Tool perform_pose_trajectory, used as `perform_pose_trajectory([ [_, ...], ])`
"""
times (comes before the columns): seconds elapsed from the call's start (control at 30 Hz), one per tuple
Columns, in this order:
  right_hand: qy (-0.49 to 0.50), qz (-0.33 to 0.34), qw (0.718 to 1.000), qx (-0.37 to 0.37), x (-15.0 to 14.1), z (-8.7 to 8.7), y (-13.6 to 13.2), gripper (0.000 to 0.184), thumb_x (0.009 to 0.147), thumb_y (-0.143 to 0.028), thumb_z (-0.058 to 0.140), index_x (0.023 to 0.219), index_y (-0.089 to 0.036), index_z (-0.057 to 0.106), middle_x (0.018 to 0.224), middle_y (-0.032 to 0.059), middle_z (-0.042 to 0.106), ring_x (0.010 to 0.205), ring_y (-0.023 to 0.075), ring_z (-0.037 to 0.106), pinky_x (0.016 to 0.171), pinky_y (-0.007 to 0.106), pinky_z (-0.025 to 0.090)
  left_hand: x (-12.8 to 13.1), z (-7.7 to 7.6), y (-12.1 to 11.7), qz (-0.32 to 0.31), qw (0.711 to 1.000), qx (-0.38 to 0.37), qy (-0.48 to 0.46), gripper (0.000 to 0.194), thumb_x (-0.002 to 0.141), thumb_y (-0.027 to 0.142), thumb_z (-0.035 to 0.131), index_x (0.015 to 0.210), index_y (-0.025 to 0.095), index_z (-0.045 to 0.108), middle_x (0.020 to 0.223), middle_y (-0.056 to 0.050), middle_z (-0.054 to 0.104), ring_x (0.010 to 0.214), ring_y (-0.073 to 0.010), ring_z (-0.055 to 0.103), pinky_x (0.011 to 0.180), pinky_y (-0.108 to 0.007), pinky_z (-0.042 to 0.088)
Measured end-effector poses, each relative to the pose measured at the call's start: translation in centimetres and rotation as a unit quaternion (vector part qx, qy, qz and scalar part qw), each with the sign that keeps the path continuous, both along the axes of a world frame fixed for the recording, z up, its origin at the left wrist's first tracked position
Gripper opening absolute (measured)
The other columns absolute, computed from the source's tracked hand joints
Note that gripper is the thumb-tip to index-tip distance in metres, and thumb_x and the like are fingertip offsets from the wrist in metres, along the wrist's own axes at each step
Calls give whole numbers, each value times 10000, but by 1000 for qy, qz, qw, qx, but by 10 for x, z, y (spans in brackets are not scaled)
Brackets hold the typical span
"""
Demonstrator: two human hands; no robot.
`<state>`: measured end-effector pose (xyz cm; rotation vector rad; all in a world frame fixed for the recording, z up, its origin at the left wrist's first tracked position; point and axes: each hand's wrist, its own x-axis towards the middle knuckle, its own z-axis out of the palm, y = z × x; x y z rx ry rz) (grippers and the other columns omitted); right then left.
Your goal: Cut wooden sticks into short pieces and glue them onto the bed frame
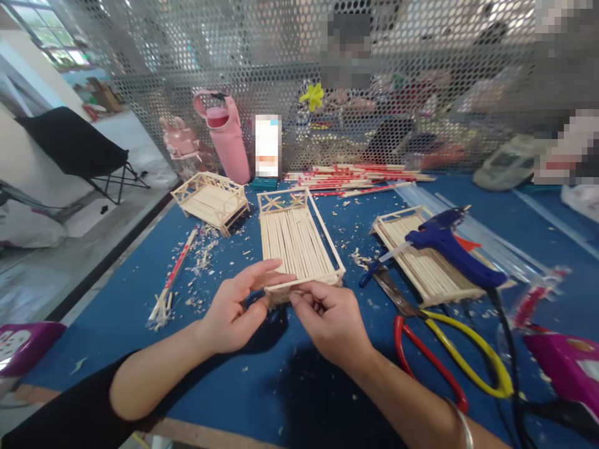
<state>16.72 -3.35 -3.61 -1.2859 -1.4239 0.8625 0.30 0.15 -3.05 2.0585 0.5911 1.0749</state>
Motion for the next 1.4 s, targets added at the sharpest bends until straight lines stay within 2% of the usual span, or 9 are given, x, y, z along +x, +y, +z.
perform_pose_trajectory([
  [0.17, -12, 10, 1000, 15, 2, 0, 2, 247, 742, -321, 555, 720, -137, 720, 456, -20, 508, 407, 84, 396, 391, 209, 334, 1, 0, 0, -3, 1000, -2, -9, 605, 723, -7, 455, 1296, 187, 439, 1157, -104, 667, 1048, -192, 641, 938, -320, 507],
  [0.3, -23, 9, 999, 29, 2, 3, 3, 246, 768, -300, 543, 730, -142, 727, 407, -41, 466, 381, 81, 379, 374, 209, 297, 0, -2, 0, -2, 1000, -24, -6, 624, 722, -4, 456, 1310, 204, 433, 1180, -97, 656, 1087, -205, 620, 966, -347, 486],
  [0.47, -23, 13, 999, 48, 2, 3, 5, 238, 780, -287, 541, 762, -159, 740, 408, -47, 476, 387, 81, 380, 395, 215, 300, 1, -3, 0, 2, 999, -50, -10, 704, 707, -3, 453, 1362, 230, 348, 1214, -110, 617, 1105, -203, 601, 922, -331, 497],
  [0.63, -20, 24, 997, 65, 4, -3, 6, 257, 782, -317, 544, 814, -160, 745, 491, -25, 570, 413, 82, 408, 421, 216, 328, 5, -1, -1, 30, 998, -19, 44, 743, 667, 31, 534, 1353, 205, 312, 1040, -66, 569, 932, -165, 596, 820, -292, 502],
  [0.8, -8, 29, 997, 73, 4, -5, 7, 277, 764, -319, 541, 831, -139, 740, 563, 2, 635, 435, 88, 442, 433, 218, 359, 7, -4, 0, 57, 997, -11, 52, 671, 716, 106, 574, 1325, 192, 306, 922, -22, 525, 794, -124, 564, 764, -284, 488],
  [1.03, -3, 26, 998, 63, 4, -3, 6, 254, 754, -295, 546, 795, -143, 745, 592, 7, 651, 465, 87, 454, 468, 218, 373, 11, -8, 1, 98, 995, 2, 32, 566, 769, 193, 595, 1276, 180, 344, 851, 0, 535, 726, -113, 551, 712, -283, 479],
  [1.17, -4, 28, 999, 44, 4, -3, 4, 279, 758, -292, 540, 862, -135, 745, 499, -23, 566, 422, 73, 376, 414, 209, 294, 12, -8, 1, 124, 992, -11, 33, 549, 776, 192, 586, 1275, 193, 357, 845, -1, 565, 704, -112, 566, 684, -272, 472],
  [1.4, 27, 14, 999, 37, 1, 3, 3, 264, 762, -333, 567, 818, -158, 756, 478, -26, 542, 416, 71, 353, 395, 211, 274, 12, -8, 2, 118, 992, -15, 35, 540, 771, 171, 583, 1267, 180, 370, 842, -4, 595, 673, -112, 577, 658, -263, 472],
])
